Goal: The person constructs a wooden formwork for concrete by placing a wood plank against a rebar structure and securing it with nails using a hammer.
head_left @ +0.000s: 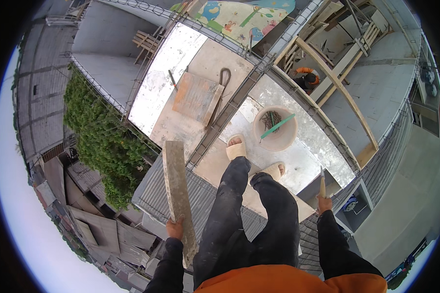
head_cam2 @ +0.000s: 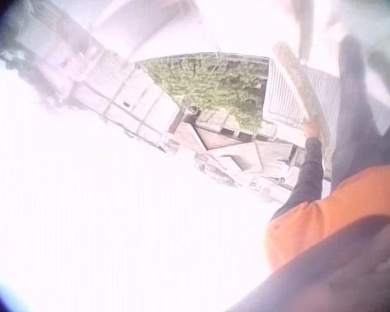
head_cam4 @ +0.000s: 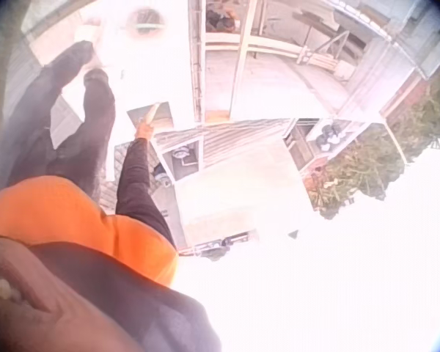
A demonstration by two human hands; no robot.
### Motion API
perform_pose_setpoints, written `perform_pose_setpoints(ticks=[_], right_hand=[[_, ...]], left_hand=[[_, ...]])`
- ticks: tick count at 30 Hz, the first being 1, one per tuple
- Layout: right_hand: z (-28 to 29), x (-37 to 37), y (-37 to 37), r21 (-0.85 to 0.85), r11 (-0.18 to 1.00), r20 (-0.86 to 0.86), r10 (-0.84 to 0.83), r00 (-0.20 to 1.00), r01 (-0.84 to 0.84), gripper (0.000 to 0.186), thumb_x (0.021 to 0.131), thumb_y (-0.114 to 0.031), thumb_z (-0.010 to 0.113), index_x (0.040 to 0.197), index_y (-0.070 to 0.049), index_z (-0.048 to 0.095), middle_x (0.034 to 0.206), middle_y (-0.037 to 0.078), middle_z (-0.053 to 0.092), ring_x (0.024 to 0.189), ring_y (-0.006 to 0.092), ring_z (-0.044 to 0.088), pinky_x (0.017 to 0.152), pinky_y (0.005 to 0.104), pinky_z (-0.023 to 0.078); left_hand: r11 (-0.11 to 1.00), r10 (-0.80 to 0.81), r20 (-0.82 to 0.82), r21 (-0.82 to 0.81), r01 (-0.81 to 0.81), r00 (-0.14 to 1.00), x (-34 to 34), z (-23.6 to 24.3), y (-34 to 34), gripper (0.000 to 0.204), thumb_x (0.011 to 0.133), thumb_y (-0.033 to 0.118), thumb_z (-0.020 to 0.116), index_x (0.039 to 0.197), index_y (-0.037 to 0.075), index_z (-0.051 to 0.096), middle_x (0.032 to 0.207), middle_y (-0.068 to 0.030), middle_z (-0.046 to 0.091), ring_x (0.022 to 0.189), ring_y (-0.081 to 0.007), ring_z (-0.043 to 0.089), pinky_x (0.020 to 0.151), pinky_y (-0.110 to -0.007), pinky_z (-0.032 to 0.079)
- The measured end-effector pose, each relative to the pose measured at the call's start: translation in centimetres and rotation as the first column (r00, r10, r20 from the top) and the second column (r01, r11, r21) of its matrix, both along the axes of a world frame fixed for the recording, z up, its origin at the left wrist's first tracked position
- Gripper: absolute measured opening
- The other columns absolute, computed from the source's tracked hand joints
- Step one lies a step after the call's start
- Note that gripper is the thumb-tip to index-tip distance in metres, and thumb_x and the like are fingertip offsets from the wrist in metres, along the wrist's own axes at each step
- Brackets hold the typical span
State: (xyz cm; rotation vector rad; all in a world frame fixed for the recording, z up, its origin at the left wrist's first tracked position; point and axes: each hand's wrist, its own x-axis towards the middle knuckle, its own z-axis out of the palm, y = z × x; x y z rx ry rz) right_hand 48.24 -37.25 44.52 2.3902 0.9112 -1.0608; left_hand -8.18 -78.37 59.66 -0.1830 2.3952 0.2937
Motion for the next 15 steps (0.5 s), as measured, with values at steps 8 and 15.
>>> perform_pose_setpoints(ticks=[8,15], right_hand=[[12.5,-6.3,-1.1,-0.054,0.989,-0.184,-0.145,0.972,0.137,0.037,0.090,-0.026,0.077,0.112,-0.001,0.061,0.060,0.002,0.050,0.044,0.0175,0.051,0.038,0.0380,0.041],[12.8,-10.8,-2.1,-0.276,0.954,-0.102,-0.154,0.983,0.121,0.043,0.093,-0.034,0.073,0.119,-0.003,0.059,0.064,0.007,0.054,0.047,0.0216,0.055,0.042,0.0412,0.047]], left_hand=[[0.995,-0.093,-0.015,0.023,0.093,0.996,-5.8,4.2,-1.7,0.043,0.090,0.025,0.079,0.118,-0.007,0.073,0.107,-0.0262,0.078,0.103,-0.0383,0.076,0.088,-0.044,0.057],[0.968,-0.249,-0.045,-0.046,0.247,0.967,-12.1,8.9,2.6,0.043,0.090,0.027,0.080,0.116,-0.005,0.073,0.107,-0.0271,0.077,0.101,-0.0418,0.075,0.088,-0.045,0.057]])
